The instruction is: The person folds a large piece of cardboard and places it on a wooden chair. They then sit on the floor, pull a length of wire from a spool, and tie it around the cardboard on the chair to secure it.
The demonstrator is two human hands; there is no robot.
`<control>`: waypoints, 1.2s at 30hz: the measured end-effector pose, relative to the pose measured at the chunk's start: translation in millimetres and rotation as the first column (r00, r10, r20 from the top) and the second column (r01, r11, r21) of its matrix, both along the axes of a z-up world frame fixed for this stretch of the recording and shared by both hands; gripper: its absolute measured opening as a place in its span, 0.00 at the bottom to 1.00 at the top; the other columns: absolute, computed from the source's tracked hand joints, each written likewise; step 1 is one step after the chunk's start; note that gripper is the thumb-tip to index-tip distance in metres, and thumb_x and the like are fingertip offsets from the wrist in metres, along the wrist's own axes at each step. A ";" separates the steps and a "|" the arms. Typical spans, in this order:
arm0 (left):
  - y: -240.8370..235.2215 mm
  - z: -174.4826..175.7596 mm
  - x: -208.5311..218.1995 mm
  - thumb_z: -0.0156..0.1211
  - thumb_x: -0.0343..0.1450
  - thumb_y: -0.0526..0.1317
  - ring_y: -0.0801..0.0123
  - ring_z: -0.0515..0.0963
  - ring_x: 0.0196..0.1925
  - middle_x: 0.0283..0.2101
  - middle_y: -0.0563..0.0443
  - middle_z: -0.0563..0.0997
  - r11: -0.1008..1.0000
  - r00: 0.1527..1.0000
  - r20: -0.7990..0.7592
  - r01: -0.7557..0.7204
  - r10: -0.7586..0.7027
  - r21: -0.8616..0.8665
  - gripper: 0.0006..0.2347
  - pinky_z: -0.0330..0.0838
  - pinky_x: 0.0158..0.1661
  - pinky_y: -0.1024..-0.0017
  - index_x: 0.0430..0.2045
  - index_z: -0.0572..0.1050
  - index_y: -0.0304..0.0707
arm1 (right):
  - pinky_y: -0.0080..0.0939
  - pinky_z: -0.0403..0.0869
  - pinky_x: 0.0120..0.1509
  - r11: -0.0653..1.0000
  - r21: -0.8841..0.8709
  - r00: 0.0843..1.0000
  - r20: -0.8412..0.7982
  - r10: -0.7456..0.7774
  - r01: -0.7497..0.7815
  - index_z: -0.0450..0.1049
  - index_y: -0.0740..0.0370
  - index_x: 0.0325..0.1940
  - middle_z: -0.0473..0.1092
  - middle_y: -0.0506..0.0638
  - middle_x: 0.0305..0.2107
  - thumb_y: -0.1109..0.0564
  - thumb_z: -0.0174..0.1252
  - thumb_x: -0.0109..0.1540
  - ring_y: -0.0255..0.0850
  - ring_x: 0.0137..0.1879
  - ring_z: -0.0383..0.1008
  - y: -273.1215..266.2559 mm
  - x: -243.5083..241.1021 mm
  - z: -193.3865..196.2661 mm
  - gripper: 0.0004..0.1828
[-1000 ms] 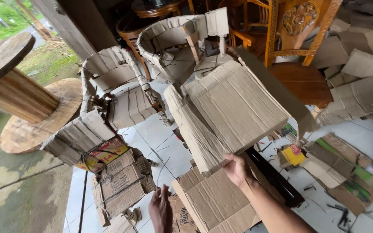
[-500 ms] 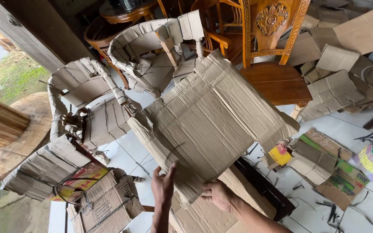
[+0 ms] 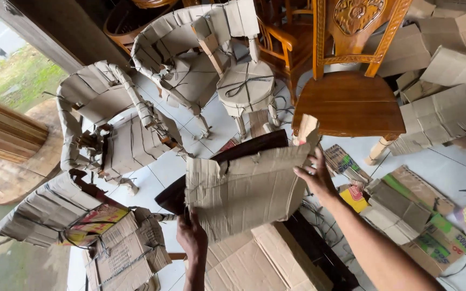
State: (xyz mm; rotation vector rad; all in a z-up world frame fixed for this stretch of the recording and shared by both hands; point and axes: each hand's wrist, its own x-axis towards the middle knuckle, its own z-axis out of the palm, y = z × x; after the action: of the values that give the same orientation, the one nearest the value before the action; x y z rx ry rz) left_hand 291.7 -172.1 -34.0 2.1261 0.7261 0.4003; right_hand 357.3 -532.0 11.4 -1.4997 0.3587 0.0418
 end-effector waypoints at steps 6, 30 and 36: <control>-21.8 36.3 -3.0 0.49 0.79 0.47 0.65 0.76 0.33 0.32 0.50 0.82 0.976 0.991 0.080 -0.093 0.111 -0.199 0.12 0.71 0.34 0.65 0.31 0.76 0.43 | 0.58 0.66 0.72 0.984 -0.068 0.981 -0.115 0.157 -0.165 0.29 0.48 0.82 0.41 0.54 0.78 0.50 0.61 0.50 0.48 0.64 0.65 -1.1 12.8 18.9 0.64; 49.1 25.3 -22.3 0.50 0.78 0.47 0.73 0.67 0.28 0.23 0.57 0.72 0.973 0.963 0.261 0.122 -0.067 -0.198 0.13 0.63 0.29 0.73 0.26 0.73 0.44 | 0.67 0.68 0.70 0.508 -0.724 0.884 -0.362 0.296 -0.467 0.41 0.39 0.81 0.52 0.58 0.74 0.42 0.64 0.57 0.61 0.70 0.66 -34.3 56.8 33.5 0.54; 64.0 18.1 -23.8 0.49 0.78 0.48 0.71 0.67 0.30 0.24 0.57 0.71 0.979 0.970 0.243 0.081 -0.034 -0.186 0.13 0.63 0.32 0.71 0.24 0.71 0.45 | 0.45 0.69 0.36 0.475 -0.854 0.967 -0.111 0.230 -0.211 0.78 0.54 0.46 0.76 0.55 0.27 0.46 0.60 0.66 0.46 0.29 0.74 -46.5 22.3 61.9 0.11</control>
State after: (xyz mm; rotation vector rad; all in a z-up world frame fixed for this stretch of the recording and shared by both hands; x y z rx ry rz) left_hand 267.9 -108.1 -15.9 1.8714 0.5402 0.5215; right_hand 379.6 -578.5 73.3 -2.5715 0.1469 0.0571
